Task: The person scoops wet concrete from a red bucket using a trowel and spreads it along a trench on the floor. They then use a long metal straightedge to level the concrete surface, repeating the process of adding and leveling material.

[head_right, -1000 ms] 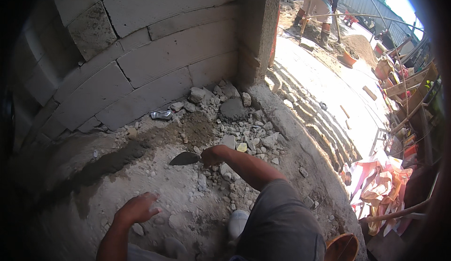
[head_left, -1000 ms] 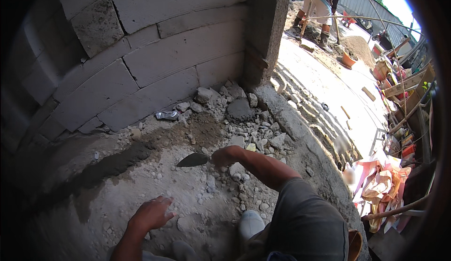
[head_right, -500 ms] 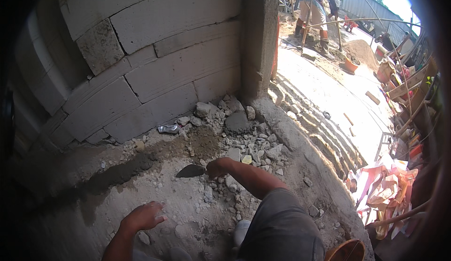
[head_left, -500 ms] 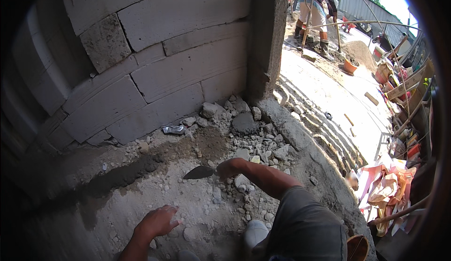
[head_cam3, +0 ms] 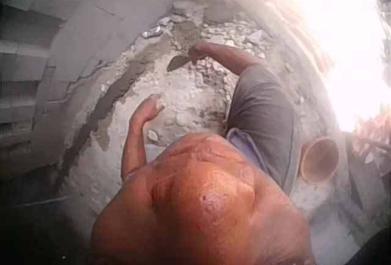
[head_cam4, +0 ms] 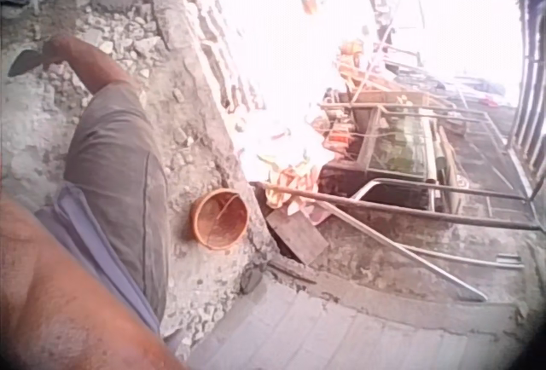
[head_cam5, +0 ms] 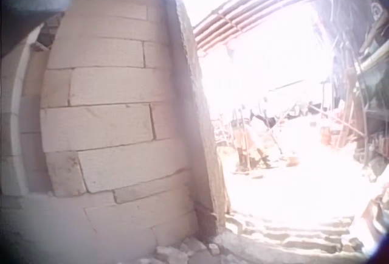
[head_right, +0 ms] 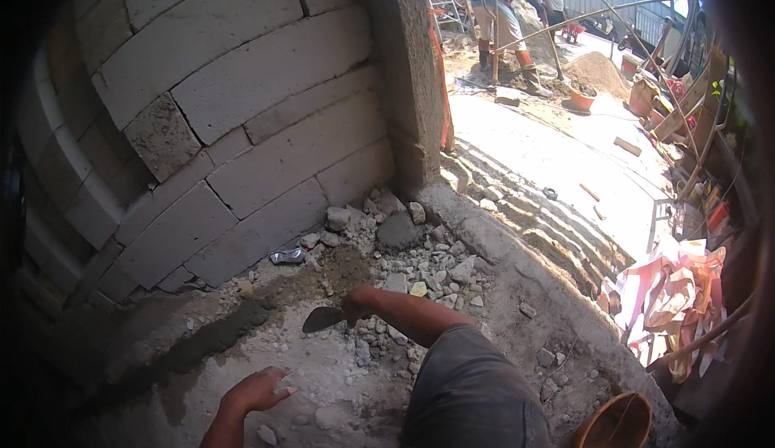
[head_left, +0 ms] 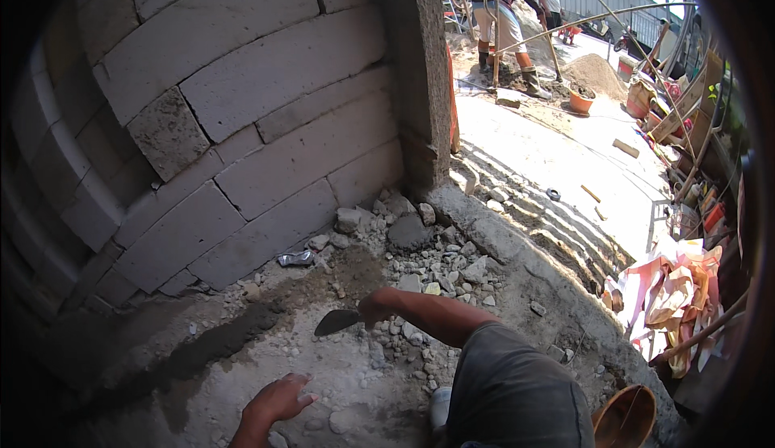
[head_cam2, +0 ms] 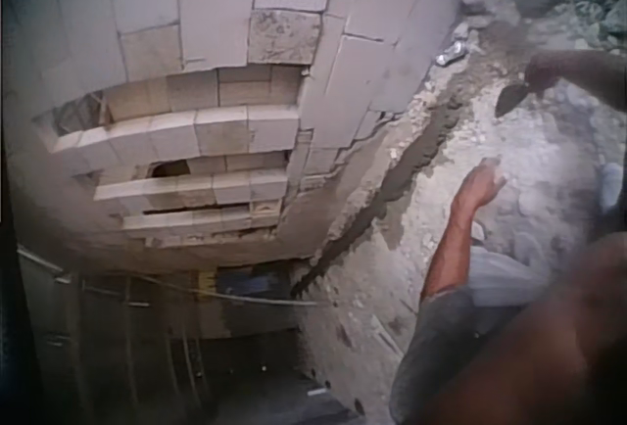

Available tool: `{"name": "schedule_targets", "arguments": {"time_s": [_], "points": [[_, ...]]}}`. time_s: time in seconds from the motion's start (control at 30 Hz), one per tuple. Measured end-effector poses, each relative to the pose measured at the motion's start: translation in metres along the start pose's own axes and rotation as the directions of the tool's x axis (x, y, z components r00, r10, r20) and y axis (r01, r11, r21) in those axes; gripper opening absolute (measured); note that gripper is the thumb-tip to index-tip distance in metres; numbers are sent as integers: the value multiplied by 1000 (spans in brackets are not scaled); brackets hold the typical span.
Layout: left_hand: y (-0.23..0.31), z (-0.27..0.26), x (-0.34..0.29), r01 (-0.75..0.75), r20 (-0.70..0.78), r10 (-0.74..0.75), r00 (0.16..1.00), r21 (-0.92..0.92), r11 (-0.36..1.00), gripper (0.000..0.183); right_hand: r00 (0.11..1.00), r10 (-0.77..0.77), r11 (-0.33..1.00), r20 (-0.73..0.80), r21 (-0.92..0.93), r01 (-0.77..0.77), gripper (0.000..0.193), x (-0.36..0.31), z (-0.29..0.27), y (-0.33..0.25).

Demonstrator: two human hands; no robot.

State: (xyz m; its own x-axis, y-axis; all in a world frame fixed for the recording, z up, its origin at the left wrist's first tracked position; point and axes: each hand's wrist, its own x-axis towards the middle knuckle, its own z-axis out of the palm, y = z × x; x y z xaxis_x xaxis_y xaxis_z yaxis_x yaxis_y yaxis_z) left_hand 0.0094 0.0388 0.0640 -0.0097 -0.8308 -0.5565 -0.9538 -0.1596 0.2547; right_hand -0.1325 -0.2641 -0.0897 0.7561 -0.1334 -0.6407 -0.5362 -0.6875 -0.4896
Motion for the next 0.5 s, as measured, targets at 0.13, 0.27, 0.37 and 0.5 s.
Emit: {"name": "schedule_targets", "arguments": {"time_s": [0.13, 0.27, 0.37, 0.5], "points": [[-5, 5, 3, 5, 14, -5, 1000, 14, 1000, 59, 1000, 5, 999, -16, 52, -5, 31, -5, -2, -7], [-6, 6, 3, 16, 24, -17, 1000, 15, 1000, 59, 999, 22, 1000, 43, 1, -22, 29, -9, -6, -11], [-4, 3, 1, 19, 27, -20, 999, 16, 1000, 59, 996, 62, 998, 66, -31, -60, 29, -14, -7, -13], [-4, 3, -1, 4, 9, -4, 1000, 10, 1000, 60, 998, 62, 998, 12, 15, -62, 34, -15, -3, -7]]}}
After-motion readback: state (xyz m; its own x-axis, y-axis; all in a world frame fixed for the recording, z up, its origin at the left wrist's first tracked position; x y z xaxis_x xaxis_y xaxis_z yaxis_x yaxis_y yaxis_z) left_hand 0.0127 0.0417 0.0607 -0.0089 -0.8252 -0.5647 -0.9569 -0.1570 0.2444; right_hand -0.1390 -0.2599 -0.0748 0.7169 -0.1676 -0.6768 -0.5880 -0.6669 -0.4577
